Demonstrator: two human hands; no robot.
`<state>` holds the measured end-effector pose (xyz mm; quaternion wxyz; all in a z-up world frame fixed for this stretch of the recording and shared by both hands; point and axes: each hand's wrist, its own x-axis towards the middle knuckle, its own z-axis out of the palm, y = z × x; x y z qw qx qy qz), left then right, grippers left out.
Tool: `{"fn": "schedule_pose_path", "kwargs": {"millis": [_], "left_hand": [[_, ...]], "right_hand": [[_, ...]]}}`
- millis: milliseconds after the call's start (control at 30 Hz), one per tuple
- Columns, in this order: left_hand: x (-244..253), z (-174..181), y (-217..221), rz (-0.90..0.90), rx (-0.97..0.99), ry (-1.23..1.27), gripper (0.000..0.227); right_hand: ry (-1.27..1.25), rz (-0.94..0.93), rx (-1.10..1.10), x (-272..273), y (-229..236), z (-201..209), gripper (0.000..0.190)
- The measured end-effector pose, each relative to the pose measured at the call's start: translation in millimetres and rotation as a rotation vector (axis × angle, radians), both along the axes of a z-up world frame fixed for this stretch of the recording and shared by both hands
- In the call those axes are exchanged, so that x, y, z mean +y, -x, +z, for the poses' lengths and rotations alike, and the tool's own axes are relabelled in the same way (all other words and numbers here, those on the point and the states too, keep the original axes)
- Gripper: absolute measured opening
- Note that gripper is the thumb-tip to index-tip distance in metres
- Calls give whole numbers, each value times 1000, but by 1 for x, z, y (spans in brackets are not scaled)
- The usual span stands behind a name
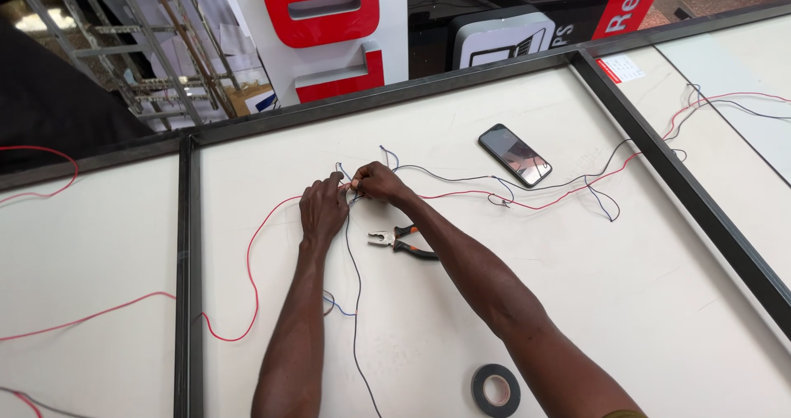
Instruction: The person strips the insulation from the ends of red and black wires using pliers and then twists the exposed copper strands together by hand. This process is repeated for multiple wire pairs on a white work surface.
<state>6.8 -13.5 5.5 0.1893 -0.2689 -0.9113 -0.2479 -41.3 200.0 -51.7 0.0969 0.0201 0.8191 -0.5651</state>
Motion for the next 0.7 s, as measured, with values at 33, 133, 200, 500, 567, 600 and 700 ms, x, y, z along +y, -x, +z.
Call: {"fn": "schedule_pose_path", "kwargs": {"millis": [33, 133, 200, 500, 567, 600, 700], "left_hand": [[-3, 7, -1, 10, -8, 0, 21], [-38, 24, -15, 86, -45, 221, 22], [-72, 38, -29, 144, -177, 202, 47], [-117, 67, -216, 216, -827, -291, 39], [-110, 61, -232, 240, -815, -364, 42], [-106, 59, -236, 259, -789, -437, 44], [-99, 37, -245, 356, -625, -465, 42]], "right_hand": [[0, 10, -8, 4, -7, 11, 21], [-158, 44, 82, -1, -25, 32, 28], [-286, -56, 85, -7, -26, 36, 25], [-414, -142, 369, -18, -39, 29, 20], [-428, -152, 547, -29, -96, 76, 36], [-439, -166, 737, -34, -119, 103, 55], [-714, -114, 626, -25, -199, 111, 43]]}}
